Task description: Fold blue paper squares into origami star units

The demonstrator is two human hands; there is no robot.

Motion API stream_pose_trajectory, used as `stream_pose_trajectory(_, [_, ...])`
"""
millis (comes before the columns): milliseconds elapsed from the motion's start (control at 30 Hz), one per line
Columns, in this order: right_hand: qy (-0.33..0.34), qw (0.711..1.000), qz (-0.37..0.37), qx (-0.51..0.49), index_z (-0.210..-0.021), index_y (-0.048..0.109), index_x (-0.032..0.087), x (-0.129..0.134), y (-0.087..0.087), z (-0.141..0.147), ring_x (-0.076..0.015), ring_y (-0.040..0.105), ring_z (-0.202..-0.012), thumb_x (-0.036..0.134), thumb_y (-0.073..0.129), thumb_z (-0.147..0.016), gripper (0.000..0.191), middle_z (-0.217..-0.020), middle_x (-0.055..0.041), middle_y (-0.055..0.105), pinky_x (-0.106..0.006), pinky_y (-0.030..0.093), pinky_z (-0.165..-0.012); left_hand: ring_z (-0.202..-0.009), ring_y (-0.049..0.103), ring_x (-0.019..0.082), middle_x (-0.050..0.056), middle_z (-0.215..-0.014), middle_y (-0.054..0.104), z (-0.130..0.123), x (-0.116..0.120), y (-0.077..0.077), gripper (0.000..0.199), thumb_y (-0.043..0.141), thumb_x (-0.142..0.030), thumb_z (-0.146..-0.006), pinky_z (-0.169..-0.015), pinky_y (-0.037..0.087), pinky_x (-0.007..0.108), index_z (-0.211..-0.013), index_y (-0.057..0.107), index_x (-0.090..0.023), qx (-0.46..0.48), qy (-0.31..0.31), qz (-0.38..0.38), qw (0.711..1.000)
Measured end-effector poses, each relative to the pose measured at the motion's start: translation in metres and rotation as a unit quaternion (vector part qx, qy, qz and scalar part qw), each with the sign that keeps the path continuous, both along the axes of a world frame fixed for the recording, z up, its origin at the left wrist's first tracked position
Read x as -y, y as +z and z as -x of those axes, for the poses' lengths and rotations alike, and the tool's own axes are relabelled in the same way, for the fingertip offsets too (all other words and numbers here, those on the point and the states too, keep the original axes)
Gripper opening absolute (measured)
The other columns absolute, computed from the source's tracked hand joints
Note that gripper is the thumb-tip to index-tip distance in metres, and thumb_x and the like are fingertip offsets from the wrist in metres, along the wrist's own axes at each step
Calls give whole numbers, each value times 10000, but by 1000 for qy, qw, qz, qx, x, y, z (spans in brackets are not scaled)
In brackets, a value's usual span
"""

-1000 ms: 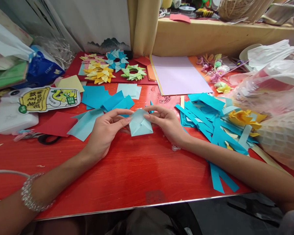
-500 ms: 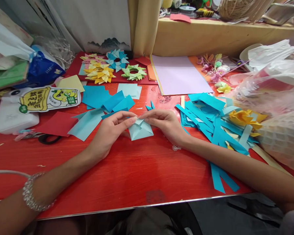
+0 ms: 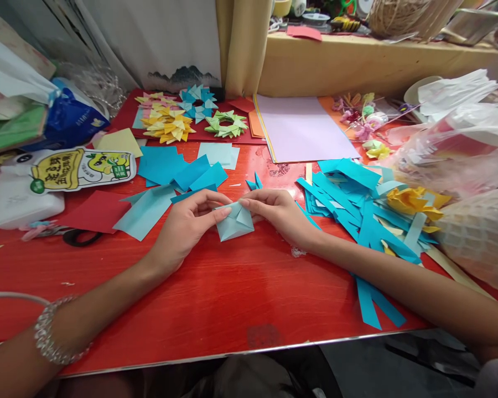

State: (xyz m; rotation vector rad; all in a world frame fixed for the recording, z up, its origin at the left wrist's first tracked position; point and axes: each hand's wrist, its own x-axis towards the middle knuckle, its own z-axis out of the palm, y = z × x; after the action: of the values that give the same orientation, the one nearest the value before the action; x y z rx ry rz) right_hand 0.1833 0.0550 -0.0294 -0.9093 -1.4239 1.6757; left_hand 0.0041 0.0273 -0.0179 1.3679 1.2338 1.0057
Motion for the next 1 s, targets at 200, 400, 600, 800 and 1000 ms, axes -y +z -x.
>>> stream_pose_trajectory(200, [0, 1000, -15, 12, -845, 694, 162, 0, 0, 0, -93, 587, -705, 332, 630, -793, 188, -746, 0, 654, -206, 495, -642, -798, 588, 135, -1, -846, 652, 0, 0, 0, 172, 659, -347, -763, -692, 477, 209, -876, 657, -217, 9, -5, 11, 1000])
stream_pose_trajectory(400, [-57, 997, -48, -8, -827, 686, 147, -1, -2, 0, -84, 587, -692, 284, 616, -806, 155, -735, 6, 651, -197, 493, -639, -791, 596, 158, 24, -904, 647, 1, 0, 2, 244, 584, -399, -812, -596, 496, 221, -943, 639, -201, 48, -4, 50, 998])
stream_pose_trajectory(600, [-25, 999, -33, -22, -824, 666, 150, -1, -2, 0, -79, 592, -717, 279, 641, -787, 136, -734, 15, 641, -181, 489, -651, -781, 597, 126, -10, -824, 647, 2, -2, -3, 192, 670, -287, -760, -695, 481, 207, -931, 631, -210, 14, 10, -2, 1000])
stream_pose_trajectory(800, [-24, 999, -25, -6, -780, 630, 151, -1, -2, 0, -87, 565, -679, 330, 654, -764, 182, -724, 6, 628, -201, 471, -615, -697, 552, 106, -27, -742, 589, 1, 1, 3, 179, 622, -313, -800, -624, 449, 189, -961, 647, -239, -10, -4, -28, 1000])
stream_pose_trajectory(1000, [-19, 999, -31, 1, -760, 627, 146, -1, -2, 0, -87, 561, -684, 297, 641, -776, 152, -730, 2, 622, -211, 463, -626, -823, 595, 143, 8, -939, 660, 0, 0, 1, 211, 599, -389, -809, -715, 476, 224, -909, 663, -214, 12, 24, -2, 1000])
